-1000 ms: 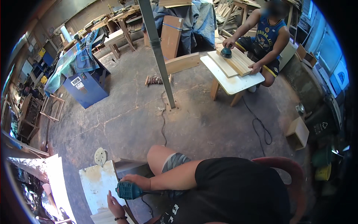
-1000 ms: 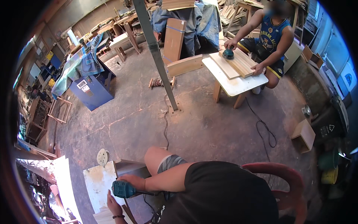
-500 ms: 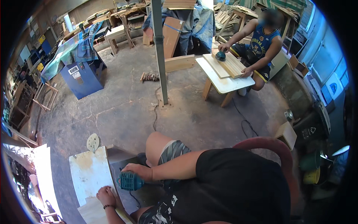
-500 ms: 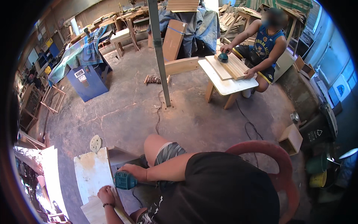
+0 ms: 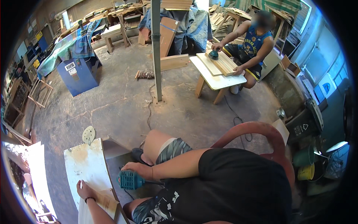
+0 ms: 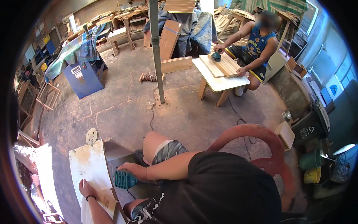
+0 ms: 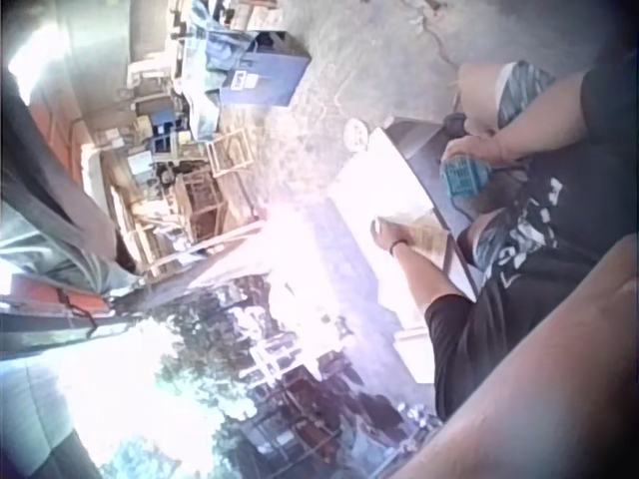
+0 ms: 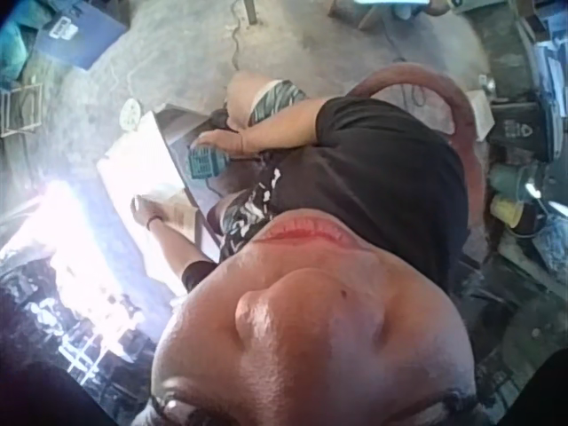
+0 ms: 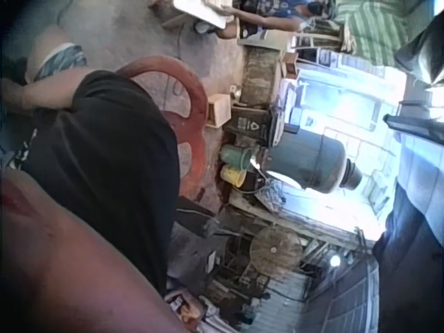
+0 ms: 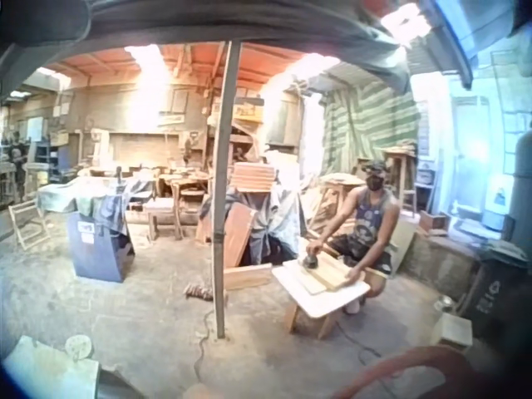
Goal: Use a palm router to trim or profile the edges of a wooden board.
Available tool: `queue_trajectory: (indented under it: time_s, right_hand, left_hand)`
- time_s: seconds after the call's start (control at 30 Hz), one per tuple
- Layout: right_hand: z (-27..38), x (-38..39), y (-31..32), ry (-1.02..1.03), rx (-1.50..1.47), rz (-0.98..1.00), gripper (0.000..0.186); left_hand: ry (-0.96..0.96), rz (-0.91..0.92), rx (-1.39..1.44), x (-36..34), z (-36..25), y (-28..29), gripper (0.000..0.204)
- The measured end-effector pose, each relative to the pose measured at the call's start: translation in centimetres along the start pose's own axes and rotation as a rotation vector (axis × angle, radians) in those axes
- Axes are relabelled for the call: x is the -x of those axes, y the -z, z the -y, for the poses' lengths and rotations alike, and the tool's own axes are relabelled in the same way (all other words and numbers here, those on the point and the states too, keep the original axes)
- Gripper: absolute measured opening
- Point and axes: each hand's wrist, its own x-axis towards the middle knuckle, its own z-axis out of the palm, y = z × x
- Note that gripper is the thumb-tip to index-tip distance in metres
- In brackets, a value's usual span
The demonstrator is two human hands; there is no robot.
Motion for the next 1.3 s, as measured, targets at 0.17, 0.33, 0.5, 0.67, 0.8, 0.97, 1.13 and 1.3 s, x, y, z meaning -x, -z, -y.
queue_trajectory:
  time_s: [0.17,0.33,0.5,0.67,0.8,0.97,1.13,1.3]
  right_hand:
    - [-0.2,-0.4,0.8,-0.013,-0.049,-0.037,0.035]
    - [-0.2,-0.1,1.6,0.024,-0.027,-0.060,0.037]
    - [-0.2,0.5,1.8,-0.074,-0.056,-0.037,0.042]
    - [-1.2,1.5,2.3,0.024,-0.068,-0.002,0.045]
    - [-1.7,2.1,2.9,-0.001,-0.081,0.016,0.046]
    - [2.5,1.7,2.8,-0.207,-0.706,0.001,0.033]
    - [7.9,-1.2,5.0,-0.466,-1.384,0.185,0.037]
    - [8.0,-0.4,5.2,-0.035,-0.900,0.113,0.034]
  left_hand:
    - [0.208,0.058,-0.772,5.1,5.7,6.6,0.080]
    - [0.514,-0.117,-0.734,11.0,13.6,12.5,0.085]
    - [0.473,-0.520,-0.598,12.3,21.6,11.3,0.095]
    - [0.686,-0.246,-0.656,16.8,20.9,13.1,0.089]
    - [0.633,-0.159,-0.676,17.9,14.4,10.1,0.085]
    - [0.481,0.011,-0.757,17.9,5.7,4.3,0.080]
    - [0.095,0.143,-0.945,16.5,-1.5,-0.2,0.075]
    - [-0.108,0.195,-0.857,15.7,-7.6,-2.7,0.071]
